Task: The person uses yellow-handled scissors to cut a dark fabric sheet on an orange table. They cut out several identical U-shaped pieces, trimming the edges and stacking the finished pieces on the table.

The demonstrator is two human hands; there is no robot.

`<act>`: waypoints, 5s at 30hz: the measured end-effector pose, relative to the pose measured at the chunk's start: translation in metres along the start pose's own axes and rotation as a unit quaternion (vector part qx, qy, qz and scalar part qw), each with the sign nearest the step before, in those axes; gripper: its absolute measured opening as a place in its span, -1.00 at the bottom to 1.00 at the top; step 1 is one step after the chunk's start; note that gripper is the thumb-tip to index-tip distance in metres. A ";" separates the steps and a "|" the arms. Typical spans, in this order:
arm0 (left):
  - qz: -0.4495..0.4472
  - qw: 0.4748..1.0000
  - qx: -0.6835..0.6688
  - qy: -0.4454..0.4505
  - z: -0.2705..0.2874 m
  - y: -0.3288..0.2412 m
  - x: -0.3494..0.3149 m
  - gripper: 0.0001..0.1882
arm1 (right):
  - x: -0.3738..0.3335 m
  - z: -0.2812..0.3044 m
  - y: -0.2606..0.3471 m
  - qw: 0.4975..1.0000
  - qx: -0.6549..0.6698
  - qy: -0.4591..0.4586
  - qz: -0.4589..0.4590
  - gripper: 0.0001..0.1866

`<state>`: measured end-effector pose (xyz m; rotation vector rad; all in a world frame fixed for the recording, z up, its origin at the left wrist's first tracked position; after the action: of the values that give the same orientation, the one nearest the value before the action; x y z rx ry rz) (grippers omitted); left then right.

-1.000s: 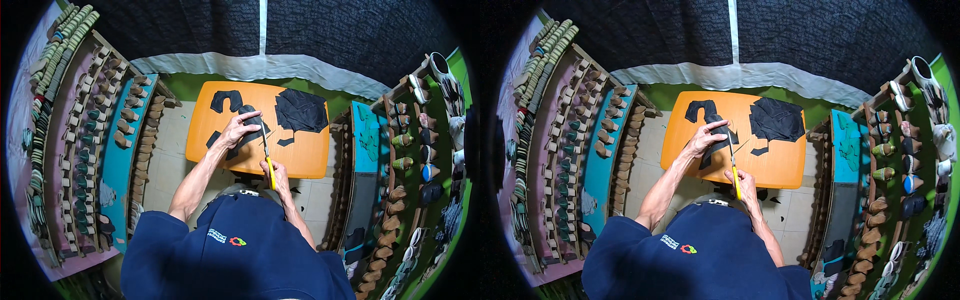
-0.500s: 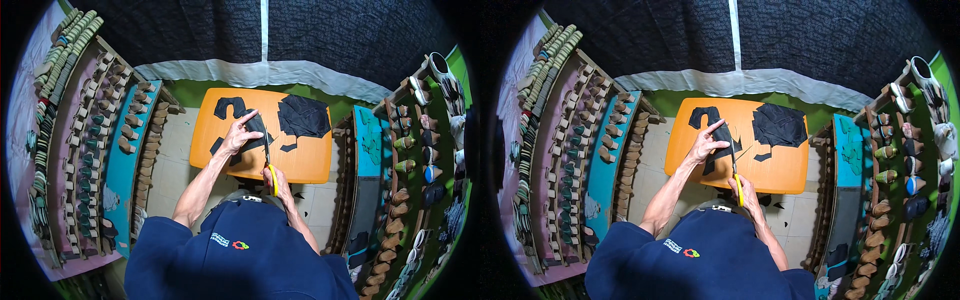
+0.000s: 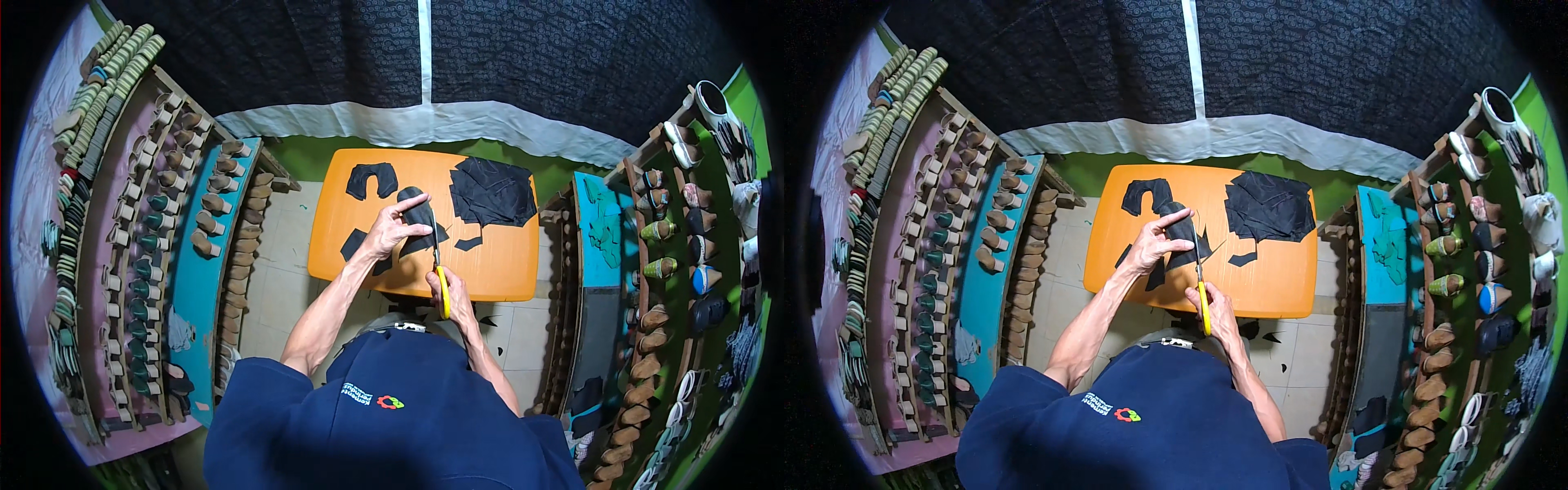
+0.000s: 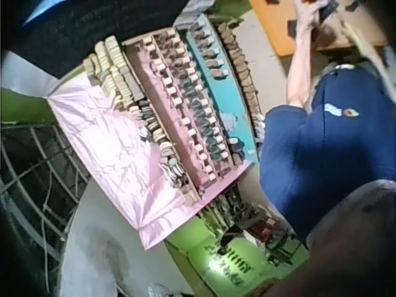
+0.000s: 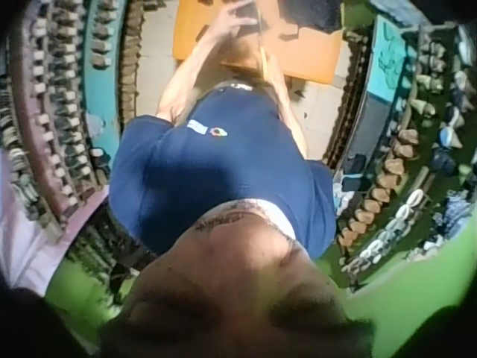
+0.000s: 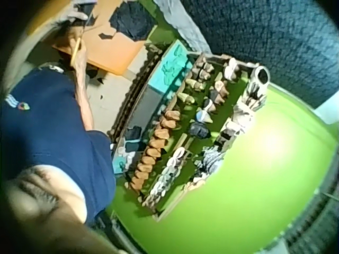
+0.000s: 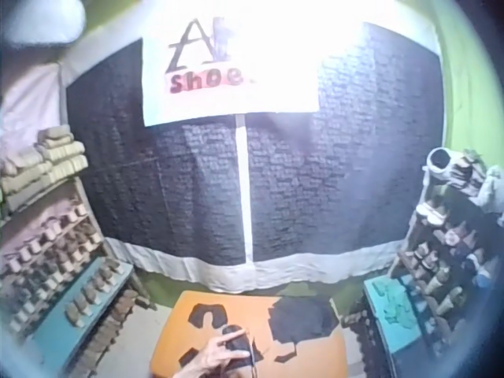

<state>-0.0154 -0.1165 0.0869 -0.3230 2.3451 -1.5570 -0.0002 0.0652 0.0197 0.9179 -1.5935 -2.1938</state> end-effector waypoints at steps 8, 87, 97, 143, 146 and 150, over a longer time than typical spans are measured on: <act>-0.014 1.000 0.020 0.007 0.001 0.001 -0.001 -0.24 | 0.001 0.002 0.006 1.000 -0.015 -0.005 -0.005 -0.41; 0.120 0.970 0.209 0.039 0.033 0.012 0.014 -0.64 | 0.002 -0.005 0.002 0.995 0.060 0.055 -0.054 -0.45; 0.114 0.979 0.168 0.034 0.027 0.011 0.008 -0.63 | -0.004 -0.003 -0.004 0.988 0.124 0.027 -0.094 -0.52; 0.134 0.987 0.085 0.027 0.010 0.017 -0.012 -0.45 | -0.003 0.001 -0.003 0.989 0.120 -0.001 -0.085 -0.44; 0.137 0.985 0.096 0.036 0.013 0.018 -0.009 -0.44 | -0.006 0.004 0.002 0.989 0.117 0.008 -0.087 -0.45; 0.137 0.983 0.118 0.044 0.015 0.014 -0.008 -0.44 | -0.001 0.016 -0.007 0.992 0.082 0.012 -0.099 -0.44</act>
<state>-0.0026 -0.1204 0.0694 0.1213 2.1273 -1.7143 -0.0088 0.0803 0.0167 1.1926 -1.7596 -2.1949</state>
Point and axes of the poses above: each hand's wrist, its own x-axis towards the middle knuckle, its own z-axis out of the back of the hand, y = z × x, the point moved 10 cm from there along x, towards the middle knuckle, and after that the axes turned 7 degrees about -y, right-handed, at the moved point
